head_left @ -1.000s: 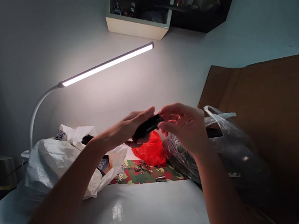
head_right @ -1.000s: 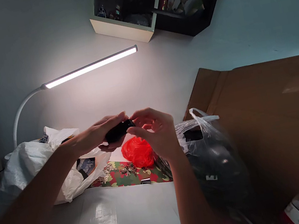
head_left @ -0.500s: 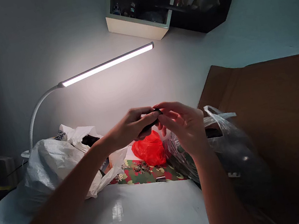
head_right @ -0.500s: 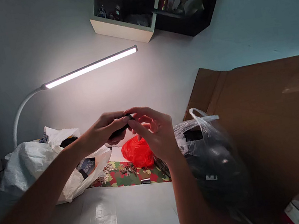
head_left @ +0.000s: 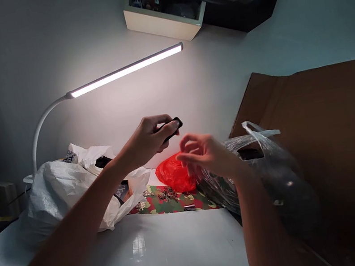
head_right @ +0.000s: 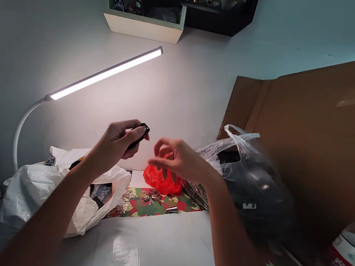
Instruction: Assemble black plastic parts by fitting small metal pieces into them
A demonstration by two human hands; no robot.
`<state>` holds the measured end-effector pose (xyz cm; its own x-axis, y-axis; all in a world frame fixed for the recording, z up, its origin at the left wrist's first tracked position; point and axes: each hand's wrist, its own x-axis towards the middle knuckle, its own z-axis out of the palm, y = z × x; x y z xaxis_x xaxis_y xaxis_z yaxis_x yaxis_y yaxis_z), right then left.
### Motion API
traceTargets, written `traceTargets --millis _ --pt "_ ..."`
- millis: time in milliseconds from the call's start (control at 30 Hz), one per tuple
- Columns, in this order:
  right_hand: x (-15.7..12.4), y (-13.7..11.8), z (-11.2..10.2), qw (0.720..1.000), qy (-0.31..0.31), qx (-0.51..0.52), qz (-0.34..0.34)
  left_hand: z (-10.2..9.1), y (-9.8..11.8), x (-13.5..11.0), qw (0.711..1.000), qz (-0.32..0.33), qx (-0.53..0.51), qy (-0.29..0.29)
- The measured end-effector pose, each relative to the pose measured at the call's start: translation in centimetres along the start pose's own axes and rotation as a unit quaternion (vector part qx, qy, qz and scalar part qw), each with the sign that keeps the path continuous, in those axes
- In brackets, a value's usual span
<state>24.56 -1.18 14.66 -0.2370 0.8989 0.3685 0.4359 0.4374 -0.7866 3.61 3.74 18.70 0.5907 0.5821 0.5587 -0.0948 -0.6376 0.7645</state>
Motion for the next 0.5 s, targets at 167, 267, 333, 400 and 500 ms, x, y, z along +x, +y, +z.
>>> traceTargets --millis 167,267,333,400,500 --pt "1.7 4.3 1.0 0.901 -0.237 -0.243 0.27 -0.9 -0.6 0.3 0.999 -0.007 0.031 -0.02" --pt "3.2 6.8 3.1 0.845 -0.277 -0.308 0.338 -1.2 -0.7 0.3 0.998 -0.014 0.051 -0.037" --pt "3.8 7.9 4.3 0.8 -0.307 -0.35 0.378 -1.3 -0.7 0.2 0.996 -0.024 0.065 -0.059" --pt "4.0 8.6 5.1 0.768 -0.321 -0.388 0.396 -1.3 -0.8 0.2 0.994 -0.03 0.072 -0.076" --pt "4.0 9.0 5.6 0.747 -0.32 -0.426 0.397 -1.4 -0.9 0.3 0.993 -0.041 0.075 -0.08"
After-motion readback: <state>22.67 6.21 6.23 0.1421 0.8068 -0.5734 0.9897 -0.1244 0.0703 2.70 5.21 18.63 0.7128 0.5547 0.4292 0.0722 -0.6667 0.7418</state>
